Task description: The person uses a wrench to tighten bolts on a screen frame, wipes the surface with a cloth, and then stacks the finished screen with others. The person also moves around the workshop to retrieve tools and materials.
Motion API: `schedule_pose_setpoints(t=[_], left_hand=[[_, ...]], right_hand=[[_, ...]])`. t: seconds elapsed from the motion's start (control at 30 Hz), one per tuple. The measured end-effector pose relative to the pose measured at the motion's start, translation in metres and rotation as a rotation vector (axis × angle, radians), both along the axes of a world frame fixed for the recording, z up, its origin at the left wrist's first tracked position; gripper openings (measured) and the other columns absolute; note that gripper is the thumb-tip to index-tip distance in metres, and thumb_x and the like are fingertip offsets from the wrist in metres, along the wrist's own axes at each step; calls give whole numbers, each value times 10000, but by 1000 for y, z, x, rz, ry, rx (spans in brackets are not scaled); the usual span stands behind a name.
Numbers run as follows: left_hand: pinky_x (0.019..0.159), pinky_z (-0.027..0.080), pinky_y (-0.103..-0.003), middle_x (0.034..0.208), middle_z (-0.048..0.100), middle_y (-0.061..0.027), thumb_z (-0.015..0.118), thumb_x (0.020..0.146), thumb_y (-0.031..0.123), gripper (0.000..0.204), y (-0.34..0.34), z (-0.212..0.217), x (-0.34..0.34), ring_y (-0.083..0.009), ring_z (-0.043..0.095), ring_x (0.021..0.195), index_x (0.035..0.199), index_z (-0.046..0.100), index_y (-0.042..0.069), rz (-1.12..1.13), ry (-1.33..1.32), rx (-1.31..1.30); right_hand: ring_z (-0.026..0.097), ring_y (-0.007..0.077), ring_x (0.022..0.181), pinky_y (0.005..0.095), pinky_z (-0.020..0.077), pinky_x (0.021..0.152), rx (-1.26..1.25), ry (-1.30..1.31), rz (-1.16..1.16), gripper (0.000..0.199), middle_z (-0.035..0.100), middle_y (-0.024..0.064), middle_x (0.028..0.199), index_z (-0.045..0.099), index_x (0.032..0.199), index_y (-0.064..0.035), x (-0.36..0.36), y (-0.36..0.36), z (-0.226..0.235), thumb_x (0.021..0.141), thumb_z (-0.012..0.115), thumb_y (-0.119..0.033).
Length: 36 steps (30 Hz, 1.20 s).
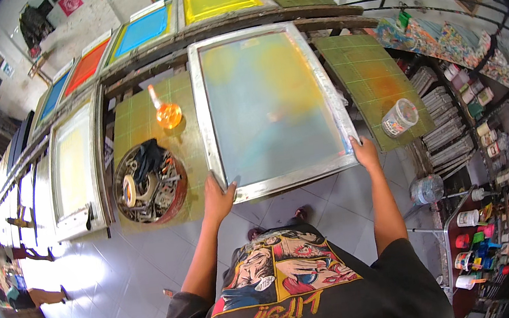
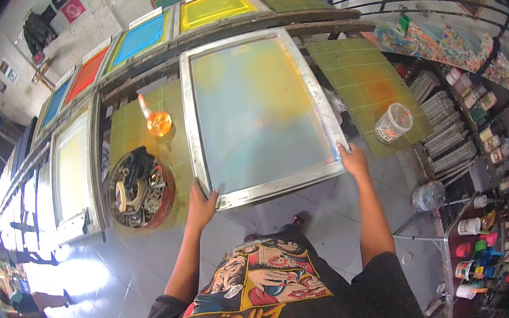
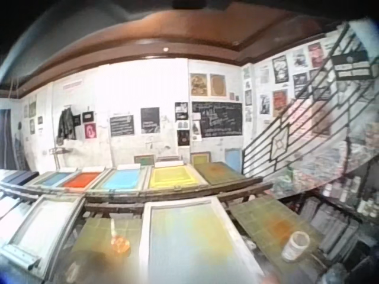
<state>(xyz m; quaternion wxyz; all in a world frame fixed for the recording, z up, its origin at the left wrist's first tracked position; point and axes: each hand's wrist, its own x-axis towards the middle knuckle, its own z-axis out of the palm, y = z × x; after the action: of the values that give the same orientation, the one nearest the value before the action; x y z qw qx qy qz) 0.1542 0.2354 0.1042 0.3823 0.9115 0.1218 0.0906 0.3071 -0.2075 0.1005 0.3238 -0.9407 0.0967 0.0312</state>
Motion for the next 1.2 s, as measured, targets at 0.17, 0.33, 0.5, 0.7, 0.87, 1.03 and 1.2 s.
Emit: schedule_pose_setpoints(t=[0.17,0.33,0.5,0.7,0.87,1.03,1.2], left_hand=[[962,391,-421,1211,481,-351,655,801,334,766,-2,-6,30,-435,509,1100,1286,321,-155,278,85,-90],[711,477,-346,882,650,-201,620,847,244,426,10,-8,45,-242,622,808,1060,567,-121,332,46,-218],[684,469,-370,813,646,-198,616,860,253,374,21,-20,37,-238,609,742,941,592,-111,329,-125,-220],[748,456,-392,871,628,-248,617,860,240,371,0,-9,1,-298,614,817,962,567,-113,358,-247,-208],[755,453,-360,837,613,-185,656,810,163,284,2,34,-26,-253,575,774,950,560,-65,387,-294,-200],[771,451,-344,901,602,-164,728,696,104,381,21,92,-31,-247,567,803,992,533,-35,343,-528,-93],[807,453,-370,947,596,-176,664,764,104,369,68,195,15,-272,580,870,1064,528,-61,212,-796,45]], right_hand=[[563,447,928,485,434,820,-253,-156,-28,614,597,301,960,591,974,99,9,8,-6,859,524,-501],[545,435,975,473,430,831,-143,-252,-49,592,573,307,1013,574,962,102,6,11,-11,863,541,-481],[587,425,900,443,454,781,86,-130,-101,593,611,292,923,574,981,104,8,3,-10,862,558,-477],[611,373,827,418,462,728,165,-264,-160,526,631,252,874,575,927,73,-22,2,-5,842,604,-445],[591,282,709,388,456,664,374,-497,-197,401,603,169,749,549,862,45,-69,13,18,815,660,-337],[498,188,809,325,405,747,604,-756,-187,319,522,113,843,500,934,44,-110,31,64,867,584,-257],[459,208,969,345,362,869,847,-1002,-120,387,486,123,1037,468,1088,32,-137,55,116,904,535,-302]])
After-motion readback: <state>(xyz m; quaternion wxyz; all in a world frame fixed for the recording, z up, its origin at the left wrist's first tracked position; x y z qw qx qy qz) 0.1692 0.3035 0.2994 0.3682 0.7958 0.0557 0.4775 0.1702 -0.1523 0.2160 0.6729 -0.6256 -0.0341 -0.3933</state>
